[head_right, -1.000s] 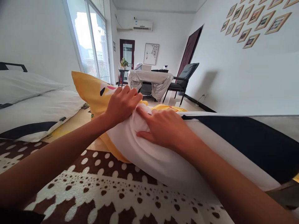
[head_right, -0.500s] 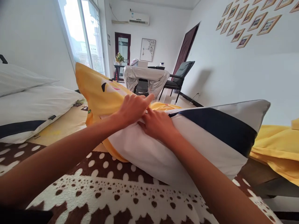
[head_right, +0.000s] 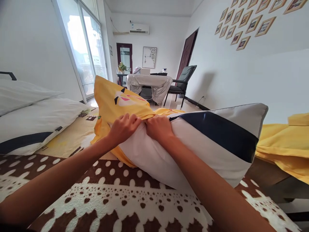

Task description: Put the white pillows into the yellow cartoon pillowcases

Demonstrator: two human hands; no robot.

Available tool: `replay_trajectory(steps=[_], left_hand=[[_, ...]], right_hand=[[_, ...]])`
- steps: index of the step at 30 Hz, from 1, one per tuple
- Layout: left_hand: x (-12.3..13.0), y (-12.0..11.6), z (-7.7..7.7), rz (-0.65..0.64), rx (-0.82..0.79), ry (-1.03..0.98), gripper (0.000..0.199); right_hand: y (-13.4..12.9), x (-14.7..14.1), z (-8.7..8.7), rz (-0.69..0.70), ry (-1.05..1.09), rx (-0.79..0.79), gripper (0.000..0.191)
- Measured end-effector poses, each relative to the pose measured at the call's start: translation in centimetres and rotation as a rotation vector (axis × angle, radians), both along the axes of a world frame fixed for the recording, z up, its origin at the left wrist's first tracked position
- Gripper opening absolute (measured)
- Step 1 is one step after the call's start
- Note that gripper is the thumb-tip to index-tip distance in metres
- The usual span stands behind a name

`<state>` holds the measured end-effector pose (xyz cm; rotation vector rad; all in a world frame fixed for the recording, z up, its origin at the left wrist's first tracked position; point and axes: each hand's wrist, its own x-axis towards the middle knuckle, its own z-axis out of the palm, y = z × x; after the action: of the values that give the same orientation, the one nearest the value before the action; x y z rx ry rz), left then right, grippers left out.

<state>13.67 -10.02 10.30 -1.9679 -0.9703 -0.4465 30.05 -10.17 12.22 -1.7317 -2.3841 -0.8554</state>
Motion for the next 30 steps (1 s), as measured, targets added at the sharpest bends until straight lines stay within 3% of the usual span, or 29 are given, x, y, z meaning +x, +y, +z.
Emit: replay_trajectory(steps=[5, 9, 12, 17, 18, 20, 22, 24, 27, 30], left_hand=[[-2.9, 0.4, -1.7, 0.109, -0.113, -0.084, 0.028], [-3.2, -0.1, -3.9, 0.030, -0.270, -0.153, 0.024], [-3.1, -0.3, -5.0, 0.009, -0.262, -0.182, 0.025], [-4.2, -1.2, -5.5, -0.011, -0.240, -0.194, 0.019], [-4.6, -1.7, -5.7, -0.037, -0.246, -0.198, 0.020], [-5.4, -2.8, -6.4, -0.099, -0.255, -0.209, 0.040], [-6.2, -3.7, -7.4, -0.138, -0.224, -0.232, 0.063], [-6.8, -3.9, -8.6, -0.145, -0.126, -0.272, 0.068], [-7.5, -3.1, -9.6, -0.215, 0.070, -0.334, 0.049], [-7.7, -1.9, -9.1, -0.273, 0.144, -0.374, 0.015]], right_hand=[[0.2, -0.3, 0.0, -0.021, 0.019, 0.015, 0.035], [0.4, -0.9, -0.4, -0.035, 0.007, 0.057, 0.039], [0.1, -1.0, -0.6, -0.013, -0.039, 0.115, 0.039], [-0.4, -0.6, -0.4, 0.016, -0.072, 0.090, 0.032], [-0.5, -0.6, -0.2, 0.021, -0.072, 0.086, 0.031], [-1.0, -0.8, 0.1, 0.024, -0.067, 0.083, 0.028], [-2.0, -1.4, 0.4, 0.043, -0.059, 0.105, 0.025], [-3.9, -2.3, 0.8, 0.086, -0.051, 0.169, 0.022], [-7.9, -3.9, 1.1, 0.188, -0.066, 0.297, 0.019], [-11.5, -5.3, 1.4, 0.286, -0.087, 0.451, 0.020]])
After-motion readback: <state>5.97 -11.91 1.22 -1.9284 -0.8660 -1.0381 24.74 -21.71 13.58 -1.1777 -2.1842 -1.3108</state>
